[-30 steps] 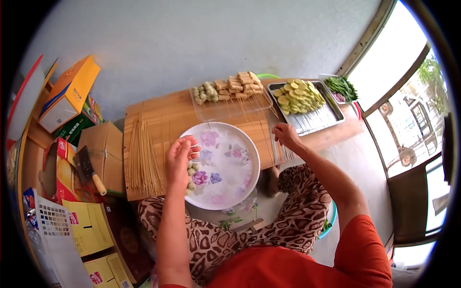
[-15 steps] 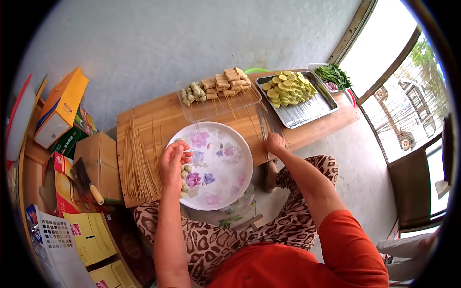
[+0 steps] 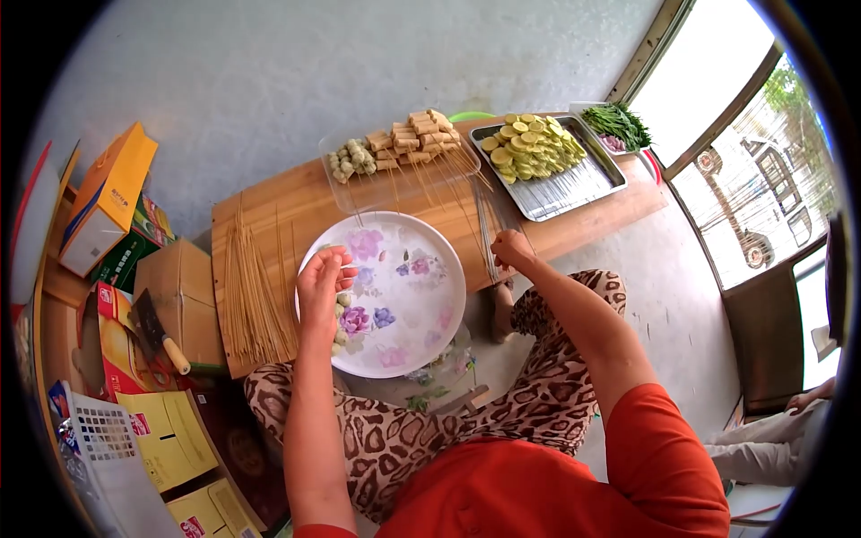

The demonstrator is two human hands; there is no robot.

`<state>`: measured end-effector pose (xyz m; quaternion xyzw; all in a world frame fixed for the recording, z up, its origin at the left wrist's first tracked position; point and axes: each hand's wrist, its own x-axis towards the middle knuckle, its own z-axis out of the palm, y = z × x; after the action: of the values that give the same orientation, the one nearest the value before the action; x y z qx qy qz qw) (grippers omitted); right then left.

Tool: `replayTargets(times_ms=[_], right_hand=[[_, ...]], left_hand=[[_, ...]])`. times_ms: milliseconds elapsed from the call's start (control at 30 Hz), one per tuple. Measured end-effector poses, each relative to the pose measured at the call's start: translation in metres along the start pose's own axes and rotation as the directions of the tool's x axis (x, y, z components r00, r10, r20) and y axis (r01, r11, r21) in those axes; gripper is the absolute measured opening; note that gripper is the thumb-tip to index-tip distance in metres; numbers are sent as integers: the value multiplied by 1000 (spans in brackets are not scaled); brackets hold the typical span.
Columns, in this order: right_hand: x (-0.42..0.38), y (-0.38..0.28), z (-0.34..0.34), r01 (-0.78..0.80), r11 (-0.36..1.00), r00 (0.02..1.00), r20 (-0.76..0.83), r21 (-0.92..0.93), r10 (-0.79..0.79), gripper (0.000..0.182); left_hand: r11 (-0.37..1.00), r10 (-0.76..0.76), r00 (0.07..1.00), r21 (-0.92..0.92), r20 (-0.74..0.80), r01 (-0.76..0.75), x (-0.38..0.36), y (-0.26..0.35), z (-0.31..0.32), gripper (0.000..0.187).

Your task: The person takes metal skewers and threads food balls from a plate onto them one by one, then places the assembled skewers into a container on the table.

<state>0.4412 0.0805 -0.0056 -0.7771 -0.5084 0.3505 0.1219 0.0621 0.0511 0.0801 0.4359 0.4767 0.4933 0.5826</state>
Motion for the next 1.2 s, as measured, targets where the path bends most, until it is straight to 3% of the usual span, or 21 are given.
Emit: replayTargets(times_ms=[33,100,133,200,333,467,567,700,867,967,1000,1067,1200], right_hand=[[-6,-1,-2,-3,1000,1000,-1,1,3,17],[-18,-3,-3,30,965,999,30,262,-39,17],[-24,-4,-2,30,965,999,31,261,-40,17],[-43,-6,4,-98,764,970,232,638,-69,16],[-111,-24,26,-161,605,900,368,780,-235,17],[-180,-53,31,-102,675,802,461,731,-378,16],[-192,-54,45,51,733,684,511,678,-520,11],[-190,-57,52,120,785,674,531,607,-514,10],[-191,-65,49,268,849,714,497,456,-493,9],[-181,-63,55,297,840,679,518,455,-520,10],[-180,-68,55,295,839,673,523,457,-522,10],[-177,-85,51,94,814,696,547,573,-466,14],[-157,-97,58,65,788,696,538,613,-476,13]], left_hand=[[1000,4,1000,-1,-2,-4,0,-1,1,22],[1000,8,1000,-4,-4,-8,-1,-3,3,22],[1000,0,1000,-1,-4,0,-1,-5,3,22],[1000,-8,1000,1,-12,8,-1,-8,2,21],[999,-52,998,13,35,51,0,-18,2,22],[989,-147,984,-9,104,149,-1,-30,9,27],[972,-209,960,-71,185,225,-4,-32,14,29],[937,-251,936,-179,247,298,-6,-23,15,24],[945,-219,950,-194,222,264,-4,-36,8,19],[952,-219,946,-160,240,261,-5,-35,10,17],[955,-224,937,-133,269,266,-6,-36,12,16],[956,-243,925,-90,291,279,-9,-37,19,16],[961,-277,878,95,390,261,-14,-45,24,17]])
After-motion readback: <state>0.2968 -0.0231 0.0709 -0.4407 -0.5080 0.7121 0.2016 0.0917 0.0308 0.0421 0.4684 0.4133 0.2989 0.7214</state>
